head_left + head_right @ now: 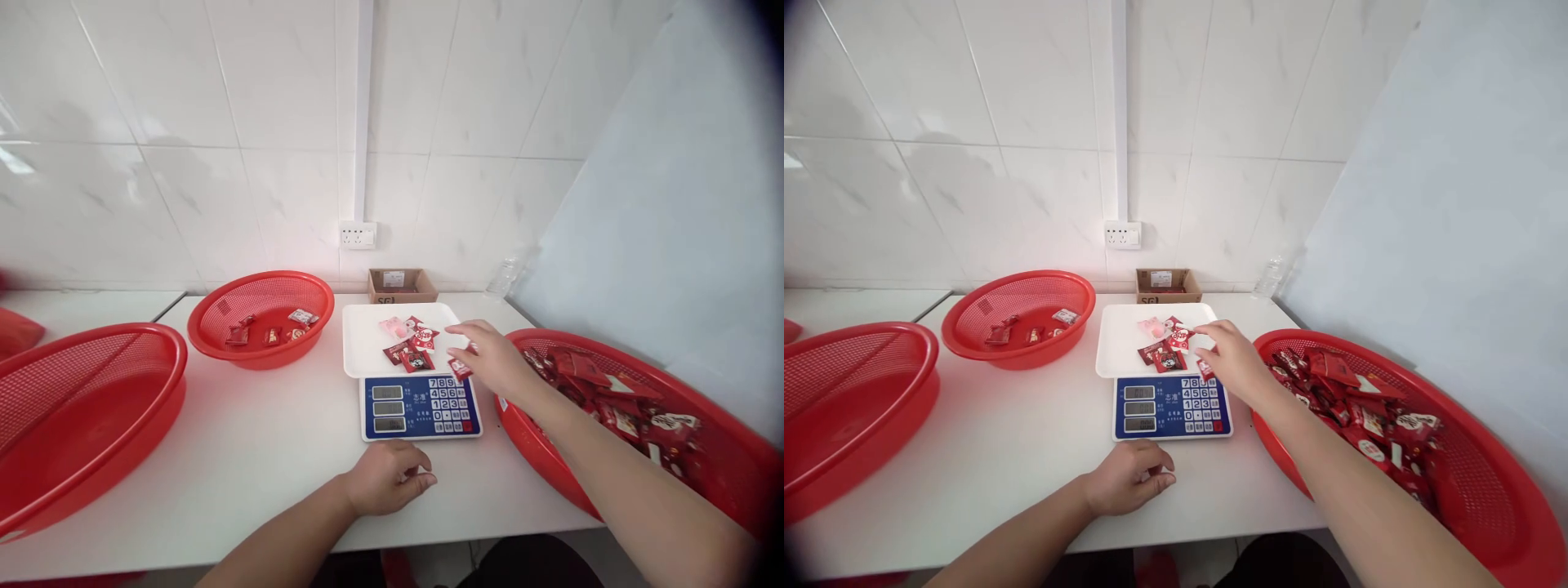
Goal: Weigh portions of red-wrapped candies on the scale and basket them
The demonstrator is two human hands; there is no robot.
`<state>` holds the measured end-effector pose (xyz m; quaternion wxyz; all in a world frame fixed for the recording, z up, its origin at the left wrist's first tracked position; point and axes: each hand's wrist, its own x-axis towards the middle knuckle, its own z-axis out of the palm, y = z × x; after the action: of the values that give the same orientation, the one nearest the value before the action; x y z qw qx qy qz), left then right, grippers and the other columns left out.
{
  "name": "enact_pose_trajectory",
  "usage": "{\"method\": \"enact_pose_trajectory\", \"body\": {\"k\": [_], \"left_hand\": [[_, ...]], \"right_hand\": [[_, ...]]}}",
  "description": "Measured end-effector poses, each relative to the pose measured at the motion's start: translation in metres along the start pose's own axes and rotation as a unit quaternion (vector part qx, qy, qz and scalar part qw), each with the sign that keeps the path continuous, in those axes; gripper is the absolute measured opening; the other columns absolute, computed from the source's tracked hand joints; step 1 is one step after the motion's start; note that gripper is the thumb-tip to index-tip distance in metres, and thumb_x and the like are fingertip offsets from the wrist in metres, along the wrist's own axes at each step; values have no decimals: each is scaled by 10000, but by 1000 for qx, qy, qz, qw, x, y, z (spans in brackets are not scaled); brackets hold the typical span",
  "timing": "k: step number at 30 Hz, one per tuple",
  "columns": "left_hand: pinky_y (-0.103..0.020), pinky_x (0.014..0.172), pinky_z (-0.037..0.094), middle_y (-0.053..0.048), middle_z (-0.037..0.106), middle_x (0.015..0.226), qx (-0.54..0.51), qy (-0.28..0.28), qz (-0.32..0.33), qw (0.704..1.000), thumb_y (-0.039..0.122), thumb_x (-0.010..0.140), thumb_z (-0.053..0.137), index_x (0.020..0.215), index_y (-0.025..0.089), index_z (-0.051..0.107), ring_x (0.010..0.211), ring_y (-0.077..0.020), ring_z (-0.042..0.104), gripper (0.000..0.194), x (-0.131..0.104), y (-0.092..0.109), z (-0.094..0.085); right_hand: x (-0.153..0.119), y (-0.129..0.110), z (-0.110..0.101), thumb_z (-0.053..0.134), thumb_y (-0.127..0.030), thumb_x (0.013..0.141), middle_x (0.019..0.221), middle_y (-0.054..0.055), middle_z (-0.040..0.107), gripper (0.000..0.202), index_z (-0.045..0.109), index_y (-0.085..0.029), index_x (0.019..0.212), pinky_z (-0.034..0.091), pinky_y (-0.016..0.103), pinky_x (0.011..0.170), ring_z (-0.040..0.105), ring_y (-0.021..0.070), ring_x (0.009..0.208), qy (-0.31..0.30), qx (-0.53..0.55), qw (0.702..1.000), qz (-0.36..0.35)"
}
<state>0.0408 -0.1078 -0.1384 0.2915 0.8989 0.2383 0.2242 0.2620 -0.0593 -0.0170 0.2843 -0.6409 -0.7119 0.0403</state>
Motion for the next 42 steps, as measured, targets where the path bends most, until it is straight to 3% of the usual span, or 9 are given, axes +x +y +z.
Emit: {"method": "enact_pose_trajectory", "body": {"k": [3, 9, 14, 20, 26, 30, 33, 40, 42], "left_hand": [[-222, 637, 441, -37, 647, 755, 11, -16, 9, 1000, 381, 867, 446, 955, 191, 631, 695, -141, 590, 279, -1, 0, 1], [-225, 641, 433, -36, 650, 762, 20, -30, 13, 999, 387, 870, 442, 960, 195, 631, 712, -146, 594, 284, 1, 0, 5], [-228, 639, 436, -37, 654, 757, 20, -39, 7, 999, 384, 871, 441, 959, 193, 636, 711, -149, 596, 287, 2, 1, 5], [-225, 635, 441, -39, 654, 765, 10, -37, -5, 999, 387, 875, 434, 962, 185, 632, 706, -146, 592, 297, 2, 0, 4], [-227, 643, 438, -41, 648, 763, 6, -37, -5, 999, 377, 873, 441, 966, 181, 630, 710, -147, 588, 288, 3, -2, 5], [-228, 639, 438, -40, 647, 763, 1, -36, 0, 999, 380, 875, 437, 965, 185, 628, 710, -150, 590, 288, 3, 0, 3], [-227, 635, 436, -37, 647, 755, 3, -39, 1, 999, 374, 872, 445, 956, 187, 631, 697, -147, 589, 277, 3, 2, 3], [-217, 625, 439, -35, 638, 761, 6, -29, -13, 999, 360, 863, 458, 959, 185, 629, 683, -135, 582, 262, 2, 1, 0], [-213, 619, 441, -35, 638, 767, 4, -29, -17, 999, 359, 865, 455, 956, 185, 628, 676, -131, 580, 262, 2, 1, -1]], "right_hand": [[-25, 18, -26, 502, -308, 781, 1093, 64, 578, 277, 615, -238, 1024, 437, 335, 862, 576, 216, 957, 26, -42, 998, 40], [-62, 67, -71, 496, -427, 719, 1093, 69, 615, 353, 611, -242, 996, 430, 377, 855, 569, 258, 989, 75, -113, 971, 197], [-86, 91, -73, 489, -453, 681, 1093, 65, 634, 342, 605, -268, 945, 437, 402, 838, 581, 273, 1003, 79, -107, 966, 221], [-96, 99, -70, 519, -460, 662, 941, 52, 677, 326, 590, -301, 938, 459, 387, 700, 629, 280, 855, 72, -91, 962, 249], [-91, 86, -71, 572, -416, 615, 855, 44, 704, 234, 626, -283, 800, 451, 350, 663, 637, 268, 780, 43, -64, 959, 274], [-81, 64, -75, 571, -425, 646, 920, 37, 702, 254, 658, -271, 828, 445, 345, 701, 623, 258, 813, 94, -39, 952, 289], [-64, 42, -71, 523, -437, 714, 985, 33, 689, 291, 663, -251, 887, 439, 340, 768, 605, 246, 902, 118, 11, 962, 247], [-3, 4, -12, 504, -260, 767, 924, 34, 702, 206, 657, -207, 893, 472, 307, 751, 630, 181, 823, -6, 116, 982, 151], [13, 0, 5, 489, -205, 772, 993, 40, 690, 242, 645, -204, 957, 482, 309, 772, 634, 167, 840, -19, 146, 981, 125]]}}
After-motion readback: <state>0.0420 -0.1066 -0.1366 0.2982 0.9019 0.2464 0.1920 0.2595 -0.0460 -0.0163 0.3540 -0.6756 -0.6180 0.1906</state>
